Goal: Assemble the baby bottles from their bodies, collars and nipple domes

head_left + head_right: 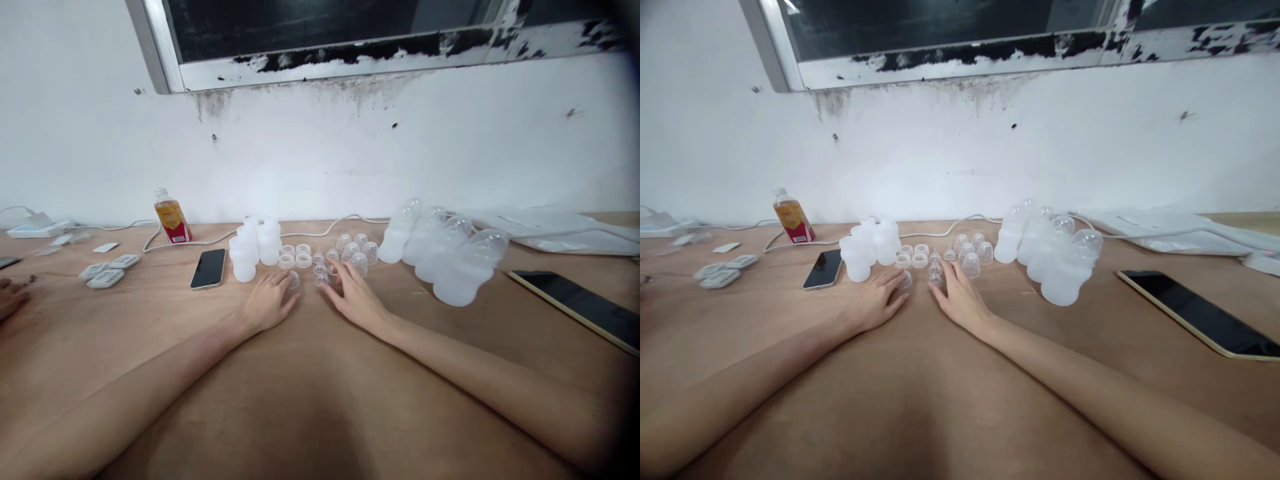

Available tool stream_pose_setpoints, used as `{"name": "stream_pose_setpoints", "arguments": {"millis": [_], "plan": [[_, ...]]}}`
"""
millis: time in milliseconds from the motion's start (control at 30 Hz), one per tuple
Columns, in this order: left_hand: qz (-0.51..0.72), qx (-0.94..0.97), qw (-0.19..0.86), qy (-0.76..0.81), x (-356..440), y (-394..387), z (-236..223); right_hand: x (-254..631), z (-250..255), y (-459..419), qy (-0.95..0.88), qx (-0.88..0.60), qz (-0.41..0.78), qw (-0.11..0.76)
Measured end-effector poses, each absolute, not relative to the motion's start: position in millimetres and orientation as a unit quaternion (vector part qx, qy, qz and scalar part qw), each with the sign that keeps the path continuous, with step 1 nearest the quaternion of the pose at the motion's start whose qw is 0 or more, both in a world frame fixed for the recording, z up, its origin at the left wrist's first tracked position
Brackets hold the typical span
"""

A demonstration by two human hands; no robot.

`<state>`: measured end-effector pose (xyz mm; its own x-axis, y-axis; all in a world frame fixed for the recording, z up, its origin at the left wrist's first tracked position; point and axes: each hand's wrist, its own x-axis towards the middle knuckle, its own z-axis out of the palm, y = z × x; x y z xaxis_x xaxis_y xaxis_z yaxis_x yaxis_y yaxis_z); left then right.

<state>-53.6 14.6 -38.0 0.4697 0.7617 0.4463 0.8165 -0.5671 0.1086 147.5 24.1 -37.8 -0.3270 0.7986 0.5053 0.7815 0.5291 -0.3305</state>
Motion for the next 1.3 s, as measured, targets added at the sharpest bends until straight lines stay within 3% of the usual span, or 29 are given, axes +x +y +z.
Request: {"name": "stream_pose_setpoints", "arguments": {"millis": [167,367,533,600,867,1300], "plan": [[-0.246,-0.9,-0.03,-0.358,-55,15,-38,148,-43,41,-0.828,-0.454,0.042,0.328],[-0.281,-0.871,-0.064,-0.397,-56,11,-34,151,-39,35,-0.837,-0.401,0.062,0.366],[-0.422,-0.755,-0.347,-0.362,-57,18,-35,149,-37,30,-0.875,-0.369,0.089,0.301],[-0.453,-0.714,-0.406,-0.347,-57,21,-37,149,-37,29,-0.891,-0.356,0.09,0.267],[-0.432,-0.658,-0.499,-0.362,-54,17,-34,148,-36,27,-0.901,-0.321,0.077,0.283],[-0.421,-0.664,-0.481,-0.388,-52,16,-34,149,-35,23,-0.883,-0.33,0.084,0.324]]}}
